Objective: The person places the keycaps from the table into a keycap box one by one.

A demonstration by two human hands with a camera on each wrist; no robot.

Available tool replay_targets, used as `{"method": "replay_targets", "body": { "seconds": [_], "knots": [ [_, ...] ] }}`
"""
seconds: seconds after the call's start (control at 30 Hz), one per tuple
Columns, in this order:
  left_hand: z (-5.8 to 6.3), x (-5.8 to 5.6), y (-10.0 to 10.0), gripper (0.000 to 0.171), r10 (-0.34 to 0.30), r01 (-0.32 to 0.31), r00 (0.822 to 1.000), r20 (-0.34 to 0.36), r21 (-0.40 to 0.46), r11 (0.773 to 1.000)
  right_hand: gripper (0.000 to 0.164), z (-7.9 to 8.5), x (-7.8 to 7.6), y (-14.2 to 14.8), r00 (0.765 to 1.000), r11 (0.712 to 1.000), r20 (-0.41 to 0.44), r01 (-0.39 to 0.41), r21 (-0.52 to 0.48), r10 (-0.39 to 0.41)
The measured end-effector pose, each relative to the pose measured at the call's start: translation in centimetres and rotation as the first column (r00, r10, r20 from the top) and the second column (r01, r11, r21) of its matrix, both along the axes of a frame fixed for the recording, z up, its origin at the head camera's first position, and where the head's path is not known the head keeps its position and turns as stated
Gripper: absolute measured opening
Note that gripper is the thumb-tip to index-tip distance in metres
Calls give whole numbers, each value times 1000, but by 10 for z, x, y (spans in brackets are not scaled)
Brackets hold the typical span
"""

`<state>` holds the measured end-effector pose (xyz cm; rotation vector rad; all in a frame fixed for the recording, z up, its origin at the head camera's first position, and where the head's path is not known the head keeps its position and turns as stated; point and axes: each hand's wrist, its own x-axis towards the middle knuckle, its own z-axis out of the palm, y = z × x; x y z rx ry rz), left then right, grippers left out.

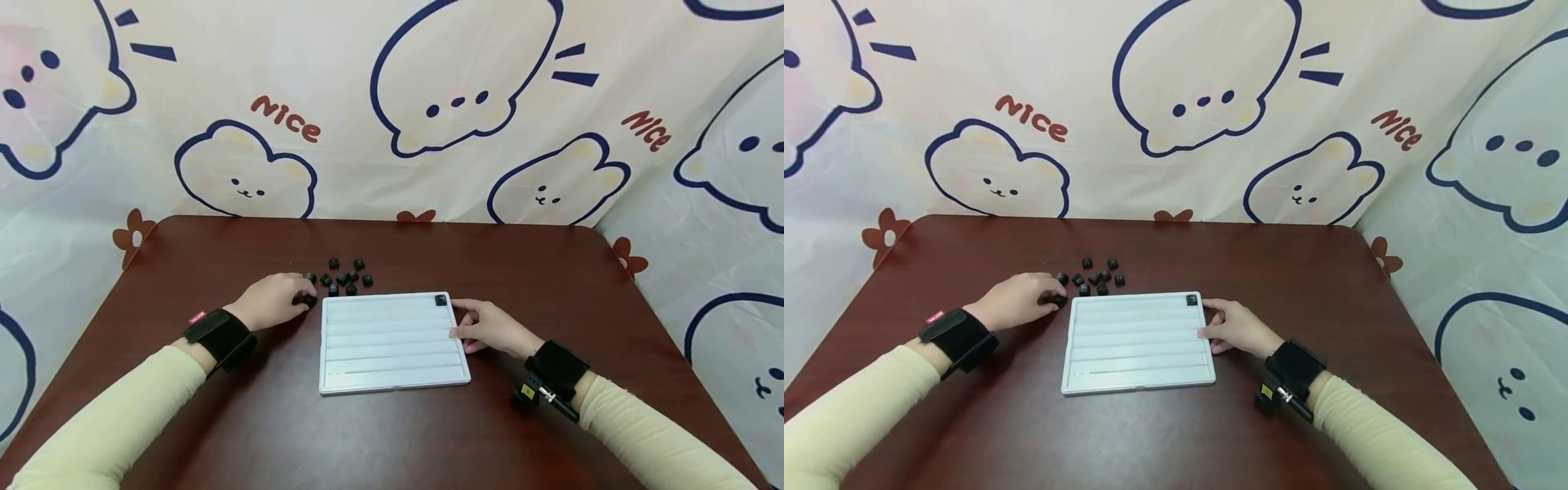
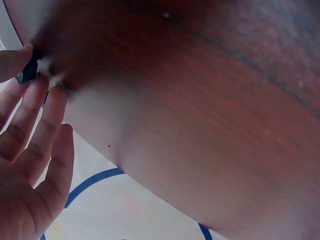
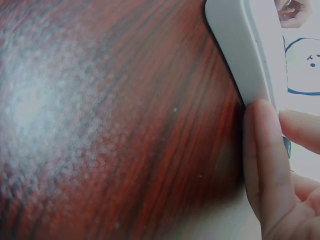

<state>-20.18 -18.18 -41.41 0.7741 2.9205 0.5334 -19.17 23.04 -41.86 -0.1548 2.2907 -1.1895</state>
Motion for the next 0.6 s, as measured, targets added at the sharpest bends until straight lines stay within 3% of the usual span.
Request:
{"method": "replay_targets", "body": {
  "seconds": [0.3,0.6],
  "knots": [
    [-4,8,-1,19,10,-10,998,59,8,1000,73,-7,11,-3,1000,1000,14,22,-18,-22],
    [0,2,2,21,31,-32,999,18,39,999,72,2,4,-1,1000,1000,-10,22,2,-22]
  ]
}}
